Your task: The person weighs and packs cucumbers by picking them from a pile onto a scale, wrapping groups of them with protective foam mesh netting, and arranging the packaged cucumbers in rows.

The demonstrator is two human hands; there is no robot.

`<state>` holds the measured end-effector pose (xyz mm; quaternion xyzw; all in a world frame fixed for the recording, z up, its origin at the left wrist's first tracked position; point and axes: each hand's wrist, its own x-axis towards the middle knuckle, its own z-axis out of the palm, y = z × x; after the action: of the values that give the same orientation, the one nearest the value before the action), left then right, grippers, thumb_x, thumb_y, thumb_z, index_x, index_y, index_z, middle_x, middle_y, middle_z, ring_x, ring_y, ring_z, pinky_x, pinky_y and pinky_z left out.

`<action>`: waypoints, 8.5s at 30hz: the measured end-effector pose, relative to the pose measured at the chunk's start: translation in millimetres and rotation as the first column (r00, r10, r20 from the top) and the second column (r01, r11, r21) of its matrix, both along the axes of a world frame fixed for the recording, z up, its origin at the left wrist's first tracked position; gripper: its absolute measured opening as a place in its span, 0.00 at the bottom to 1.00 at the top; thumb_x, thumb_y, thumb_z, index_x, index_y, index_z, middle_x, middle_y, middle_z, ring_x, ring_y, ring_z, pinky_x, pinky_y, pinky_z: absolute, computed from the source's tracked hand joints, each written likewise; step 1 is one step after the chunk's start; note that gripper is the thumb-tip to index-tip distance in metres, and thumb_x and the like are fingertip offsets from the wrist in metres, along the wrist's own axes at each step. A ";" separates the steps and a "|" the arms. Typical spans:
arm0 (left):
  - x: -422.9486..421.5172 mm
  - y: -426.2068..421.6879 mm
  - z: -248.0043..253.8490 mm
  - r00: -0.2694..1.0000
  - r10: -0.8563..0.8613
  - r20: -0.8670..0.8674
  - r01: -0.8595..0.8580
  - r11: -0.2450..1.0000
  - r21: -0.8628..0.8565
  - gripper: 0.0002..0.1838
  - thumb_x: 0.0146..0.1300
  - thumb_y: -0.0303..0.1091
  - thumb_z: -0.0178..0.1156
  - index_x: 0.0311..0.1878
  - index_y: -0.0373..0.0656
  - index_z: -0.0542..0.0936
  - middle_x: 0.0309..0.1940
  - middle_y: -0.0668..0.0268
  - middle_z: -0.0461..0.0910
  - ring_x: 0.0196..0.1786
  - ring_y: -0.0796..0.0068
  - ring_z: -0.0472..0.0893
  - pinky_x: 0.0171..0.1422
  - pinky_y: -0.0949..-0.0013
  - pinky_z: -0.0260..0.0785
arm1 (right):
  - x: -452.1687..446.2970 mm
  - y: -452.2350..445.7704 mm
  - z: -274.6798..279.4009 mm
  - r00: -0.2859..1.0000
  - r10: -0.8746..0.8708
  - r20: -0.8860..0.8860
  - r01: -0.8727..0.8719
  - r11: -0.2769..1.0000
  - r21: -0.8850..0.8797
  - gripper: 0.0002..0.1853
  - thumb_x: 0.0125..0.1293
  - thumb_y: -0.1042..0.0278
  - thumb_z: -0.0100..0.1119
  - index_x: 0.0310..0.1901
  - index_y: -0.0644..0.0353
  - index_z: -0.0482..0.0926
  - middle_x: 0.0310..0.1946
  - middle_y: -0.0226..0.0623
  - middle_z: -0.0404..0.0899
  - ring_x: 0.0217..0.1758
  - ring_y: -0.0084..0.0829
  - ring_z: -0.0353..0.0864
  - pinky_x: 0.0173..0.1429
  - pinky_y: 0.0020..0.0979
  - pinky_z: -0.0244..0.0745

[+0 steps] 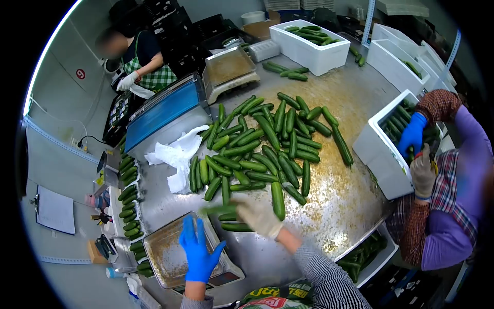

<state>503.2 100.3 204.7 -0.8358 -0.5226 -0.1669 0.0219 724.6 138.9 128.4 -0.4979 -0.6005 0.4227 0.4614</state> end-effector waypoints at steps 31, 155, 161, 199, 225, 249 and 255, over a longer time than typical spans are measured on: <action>-69.5 53.5 -59.7 -0.589 0.662 0.463 0.314 0.716 -0.624 0.22 0.72 0.39 0.60 0.64 0.39 0.73 0.52 0.56 0.81 0.55 0.60 0.81 0.64 0.54 0.74 | -57.2 182.8 -47.2 0.672 -0.054 0.739 0.054 0.998 0.024 0.19 0.66 0.62 0.57 0.54 0.63 0.76 0.42 0.48 0.83 0.46 0.46 0.83 0.51 0.44 0.74; -77.9 -16.0 -94.8 0.868 0.484 0.114 -0.451 0.863 -0.229 0.36 0.67 0.36 0.60 0.76 0.39 0.62 0.79 0.53 0.56 0.81 0.48 0.51 0.79 0.44 0.41 | -28.8 5.4 -78.0 0.752 -0.196 0.629 0.333 0.937 -0.105 0.18 0.68 0.56 0.58 0.51 0.61 0.76 0.38 0.50 0.82 0.38 0.51 0.84 0.42 0.50 0.78; -83.1 -16.9 -87.4 0.856 0.489 0.165 -0.447 0.862 -0.238 0.34 0.67 0.34 0.60 0.75 0.38 0.63 0.76 0.49 0.59 0.79 0.46 0.55 0.79 0.45 0.44 | -4.2 31.5 -56.8 0.628 -0.283 0.725 0.184 0.959 0.214 0.09 0.61 0.66 0.60 0.35 0.64 0.79 0.30 0.46 0.78 0.31 0.47 0.80 0.37 0.44 0.77; -58.9 -93.7 -51.5 -0.096 0.755 0.648 0.181 0.654 -0.735 0.17 0.80 0.42 0.44 0.53 0.39 0.76 0.29 0.66 0.79 0.26 0.84 0.72 0.28 0.77 0.64 | -154.1 -69.0 31.1 0.694 0.055 -0.718 -0.326 0.913 -0.245 0.36 0.69 0.50 0.64 0.69 0.62 0.61 0.58 0.46 0.76 0.58 0.36 0.79 0.57 0.31 0.77; -504.5 -295.4 -210.7 0.430 0.879 0.206 -0.902 0.428 0.055 0.23 0.67 0.38 0.62 0.60 0.35 0.78 0.56 0.45 0.78 0.55 0.42 0.78 0.62 0.49 0.69 | -118.1 -114.4 21.0 0.910 -0.298 0.288 0.354 0.920 -0.168 0.18 0.73 0.64 0.55 0.54 0.71 0.81 0.35 0.38 0.83 0.32 0.23 0.79 0.39 0.26 0.75; -517.9 -217.6 -175.4 0.115 0.987 -0.111 -0.892 0.053 -0.449 0.15 0.57 0.37 0.59 0.37 0.33 0.84 0.37 0.41 0.84 0.41 0.41 0.85 0.45 0.47 0.76 | -123.8 -163.7 -6.3 0.924 -0.249 0.291 0.312 0.929 -0.197 0.12 0.72 0.70 0.57 0.50 0.68 0.83 0.36 0.39 0.85 0.34 0.24 0.82 0.41 0.26 0.77; -550.9 -261.8 -189.4 0.052 0.928 0.369 -0.998 0.066 -0.024 0.16 0.69 0.38 0.56 0.44 0.30 0.78 0.40 0.41 0.81 0.42 0.42 0.81 0.50 0.51 0.72 | -99.2 -145.4 3.7 0.911 -0.355 0.209 0.399 0.887 -0.234 0.12 0.72 0.71 0.56 0.51 0.68 0.82 0.36 0.37 0.83 0.34 0.22 0.81 0.41 0.26 0.77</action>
<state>-47.7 -161.5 15.3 -0.2194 -0.9194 -0.2887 0.1525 625.4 -6.5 132.2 -0.6960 -0.4634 0.3618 0.4123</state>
